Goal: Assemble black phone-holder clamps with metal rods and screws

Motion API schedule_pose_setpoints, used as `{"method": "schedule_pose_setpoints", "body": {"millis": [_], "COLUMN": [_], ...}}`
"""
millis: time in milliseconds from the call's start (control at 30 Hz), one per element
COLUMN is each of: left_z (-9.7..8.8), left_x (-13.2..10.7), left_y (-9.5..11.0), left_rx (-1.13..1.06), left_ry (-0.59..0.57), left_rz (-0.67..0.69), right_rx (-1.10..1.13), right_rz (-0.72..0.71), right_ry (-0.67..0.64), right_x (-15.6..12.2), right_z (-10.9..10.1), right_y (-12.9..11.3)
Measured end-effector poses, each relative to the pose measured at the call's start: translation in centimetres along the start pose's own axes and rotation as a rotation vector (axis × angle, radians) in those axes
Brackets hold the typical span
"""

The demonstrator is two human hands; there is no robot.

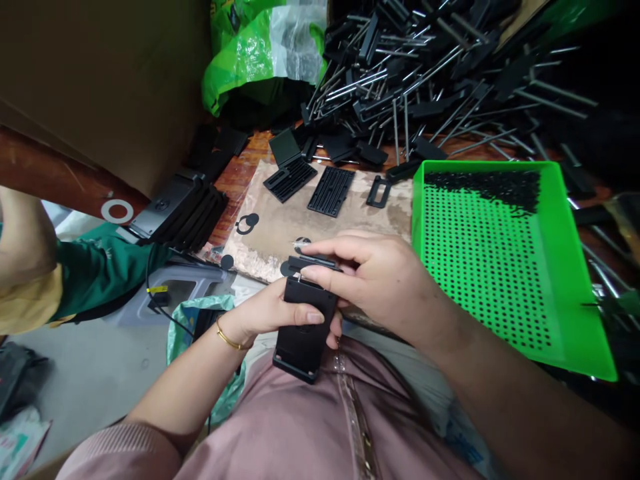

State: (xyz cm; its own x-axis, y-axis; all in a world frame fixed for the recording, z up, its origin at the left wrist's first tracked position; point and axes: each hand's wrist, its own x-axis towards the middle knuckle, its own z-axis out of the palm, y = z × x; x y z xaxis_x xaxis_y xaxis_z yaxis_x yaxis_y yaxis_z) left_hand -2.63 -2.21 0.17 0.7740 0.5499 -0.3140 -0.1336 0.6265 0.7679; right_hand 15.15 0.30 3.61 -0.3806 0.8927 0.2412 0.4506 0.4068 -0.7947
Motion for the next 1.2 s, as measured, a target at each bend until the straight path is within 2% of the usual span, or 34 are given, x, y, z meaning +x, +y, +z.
{"method": "schedule_pose_setpoints", "body": {"millis": [267, 800, 933, 1033, 1100, 1167, 1200], "left_z": [0.4, 0.2, 0.3, 0.5, 0.7, 0.9, 1.0], "left_x": [-0.5, -0.2, -0.1, 0.4, 0.9, 1.7, 2.1], "left_y": [0.0, -0.4, -0.7, -0.9, -0.9, -0.7, -0.6], "left_rx": [0.018, -0.029, -0.048, -0.109, -0.224, -0.361, -0.414], "left_ry": [0.067, 0.071, 0.114, 0.231, 0.424, 0.64, 0.72], "left_rz": [0.022, 0.035, 0.019, 0.122, 0.296, 0.496, 0.579], "right_rx": [0.124, 0.254, 0.236, 0.137, 0.071, 0.062, 0.085], "right_rz": [0.099, 0.229, 0.239, 0.139, 0.132, 0.218, 0.264], "right_ry": [-0.047, -0.072, -0.101, -0.026, 0.106, 0.206, 0.211], "right_x": [0.1, 0.0, 0.3, 0.1, -0.7, -1.9, -2.5], "right_z": [-0.1, 0.6, 0.5, 0.1, 0.1, 0.7, 1.3], "right_y": [0.4, 0.6, 0.9, 1.2, 1.2, 1.3, 1.4]}}
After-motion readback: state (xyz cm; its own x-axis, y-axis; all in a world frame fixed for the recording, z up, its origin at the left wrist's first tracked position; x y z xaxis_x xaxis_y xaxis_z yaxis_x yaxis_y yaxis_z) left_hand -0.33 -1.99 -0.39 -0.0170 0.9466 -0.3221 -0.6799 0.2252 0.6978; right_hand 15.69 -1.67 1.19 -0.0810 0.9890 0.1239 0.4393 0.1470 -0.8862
